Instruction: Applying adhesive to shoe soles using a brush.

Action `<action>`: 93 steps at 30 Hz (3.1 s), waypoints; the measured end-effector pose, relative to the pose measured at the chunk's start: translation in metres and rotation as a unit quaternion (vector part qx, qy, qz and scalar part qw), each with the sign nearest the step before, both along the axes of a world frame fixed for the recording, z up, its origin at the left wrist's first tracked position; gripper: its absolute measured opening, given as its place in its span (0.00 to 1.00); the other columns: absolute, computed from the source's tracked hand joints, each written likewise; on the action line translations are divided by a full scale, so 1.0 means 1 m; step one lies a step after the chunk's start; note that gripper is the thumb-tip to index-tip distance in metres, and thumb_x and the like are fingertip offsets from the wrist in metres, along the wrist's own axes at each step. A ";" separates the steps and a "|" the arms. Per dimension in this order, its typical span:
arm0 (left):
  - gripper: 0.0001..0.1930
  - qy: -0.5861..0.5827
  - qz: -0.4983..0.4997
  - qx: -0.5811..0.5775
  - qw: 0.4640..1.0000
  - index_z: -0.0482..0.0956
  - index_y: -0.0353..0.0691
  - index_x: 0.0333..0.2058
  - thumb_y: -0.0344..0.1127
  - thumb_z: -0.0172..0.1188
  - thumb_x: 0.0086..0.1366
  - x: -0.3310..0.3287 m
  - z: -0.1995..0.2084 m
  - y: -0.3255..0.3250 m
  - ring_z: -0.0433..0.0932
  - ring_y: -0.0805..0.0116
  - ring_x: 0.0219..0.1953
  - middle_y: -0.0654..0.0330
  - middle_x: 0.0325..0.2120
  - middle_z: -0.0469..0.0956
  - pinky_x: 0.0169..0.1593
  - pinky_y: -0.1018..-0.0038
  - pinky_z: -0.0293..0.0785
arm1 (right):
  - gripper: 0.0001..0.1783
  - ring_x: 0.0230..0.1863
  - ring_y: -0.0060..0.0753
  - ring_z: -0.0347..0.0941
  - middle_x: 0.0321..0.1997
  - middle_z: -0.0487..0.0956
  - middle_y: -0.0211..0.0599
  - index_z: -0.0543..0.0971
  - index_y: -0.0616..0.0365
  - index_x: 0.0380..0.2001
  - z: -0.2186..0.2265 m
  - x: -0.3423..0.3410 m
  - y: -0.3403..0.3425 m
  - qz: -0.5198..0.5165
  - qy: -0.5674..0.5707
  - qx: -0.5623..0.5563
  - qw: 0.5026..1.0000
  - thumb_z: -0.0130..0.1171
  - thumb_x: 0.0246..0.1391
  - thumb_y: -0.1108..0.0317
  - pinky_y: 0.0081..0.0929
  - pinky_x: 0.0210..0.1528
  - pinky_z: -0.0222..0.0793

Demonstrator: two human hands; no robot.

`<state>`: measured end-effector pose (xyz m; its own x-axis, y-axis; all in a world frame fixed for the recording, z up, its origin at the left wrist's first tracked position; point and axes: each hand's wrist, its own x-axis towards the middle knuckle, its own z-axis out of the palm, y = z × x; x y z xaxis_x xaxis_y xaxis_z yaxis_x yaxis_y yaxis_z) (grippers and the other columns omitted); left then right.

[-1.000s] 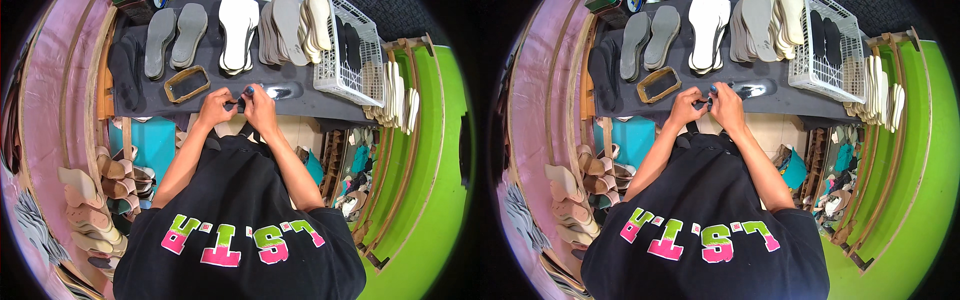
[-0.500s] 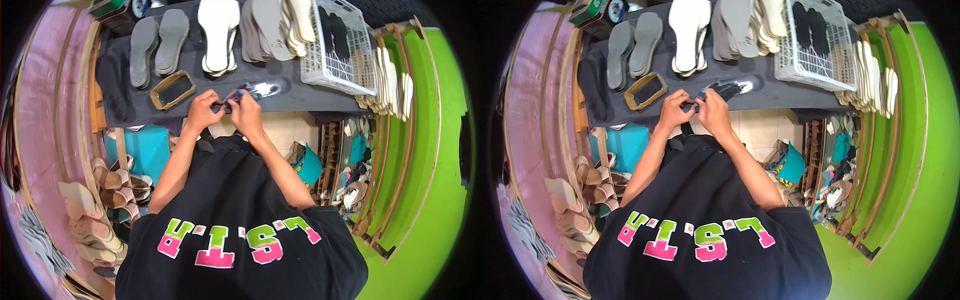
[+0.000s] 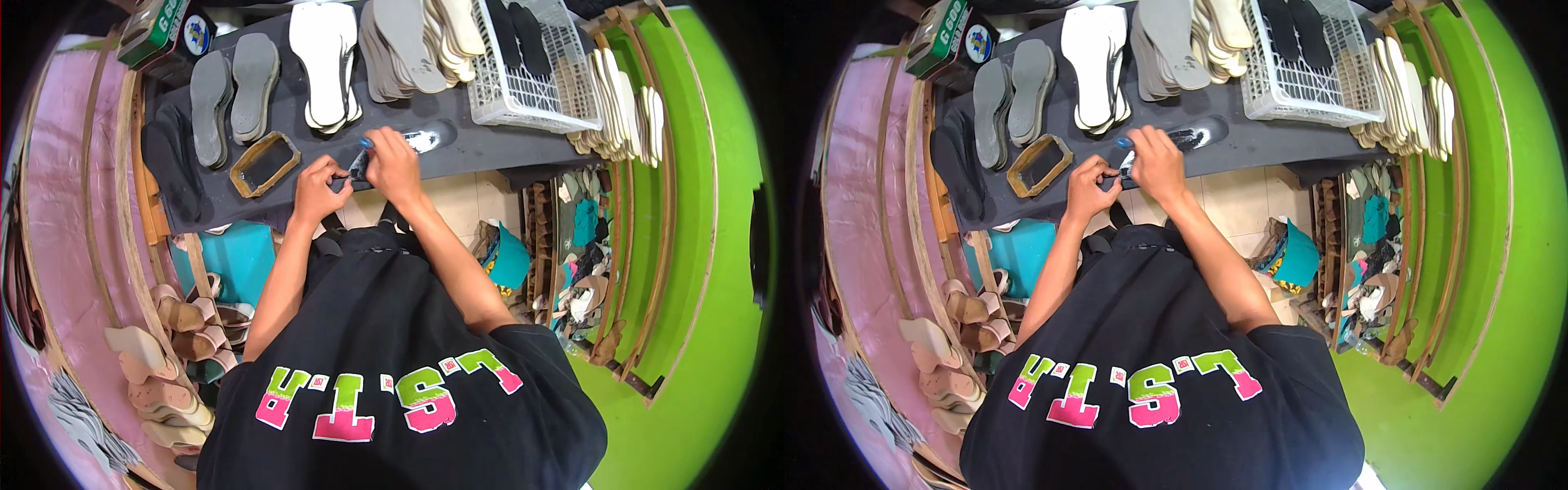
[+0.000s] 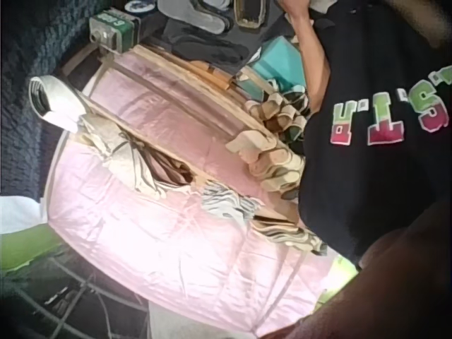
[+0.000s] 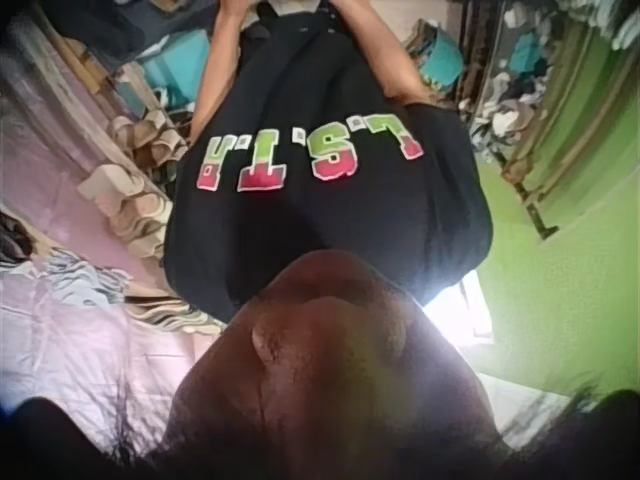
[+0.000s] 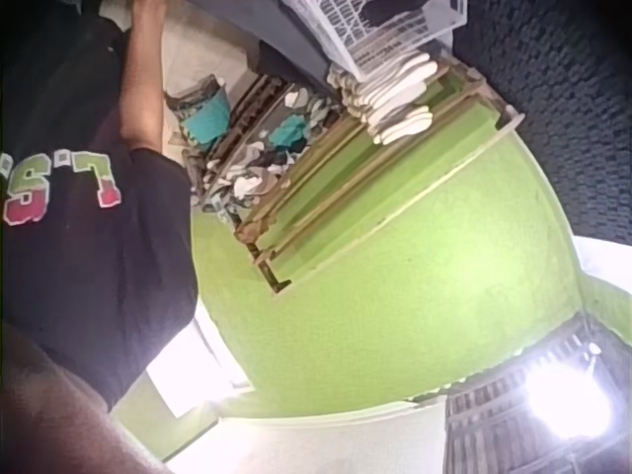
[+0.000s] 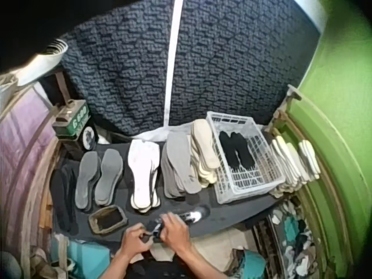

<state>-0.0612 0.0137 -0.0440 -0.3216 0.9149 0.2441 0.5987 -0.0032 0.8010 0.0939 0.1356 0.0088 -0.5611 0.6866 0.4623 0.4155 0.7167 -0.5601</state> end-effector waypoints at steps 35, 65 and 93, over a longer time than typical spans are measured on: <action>0.28 0.119 0.041 -0.061 0.990 0.91 0.49 0.51 0.49 0.81 0.51 0.015 0.016 0.008 0.84 0.55 0.40 0.61 0.40 0.80 0.42 0.62 0.80 | 0.15 0.41 0.55 0.77 0.37 0.76 0.43 0.79 0.56 0.44 0.002 -0.004 -0.015 0.049 -0.001 -0.021 0.999 0.64 0.51 0.76 0.50 0.43 0.75; 0.29 0.082 0.023 -0.108 0.990 0.89 0.52 0.56 0.49 0.81 0.55 0.014 0.022 0.007 0.82 0.58 0.39 0.63 0.38 0.80 0.44 0.63 0.77 | 0.07 0.36 0.48 0.83 0.38 0.83 0.46 0.81 0.63 0.42 -0.014 0.101 0.042 -0.126 0.114 -0.102 0.980 0.63 0.61 0.81 0.36 0.41 0.77; 0.27 0.078 0.027 -0.076 0.994 0.90 0.50 0.54 0.45 0.81 0.54 0.014 0.018 0.007 0.81 0.62 0.35 0.63 0.33 0.79 0.42 0.66 0.77 | 0.04 0.31 0.42 0.79 0.33 0.82 0.45 0.80 0.63 0.39 0.007 0.102 0.069 -0.138 0.076 -0.142 0.977 0.62 0.61 0.80 0.33 0.38 0.74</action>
<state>-0.0469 0.0203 -0.0258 -0.3402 0.9273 0.1561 0.7123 0.1457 0.6866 0.1961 0.2049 0.0160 -0.2764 0.9144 0.2959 0.4669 0.3968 -0.7903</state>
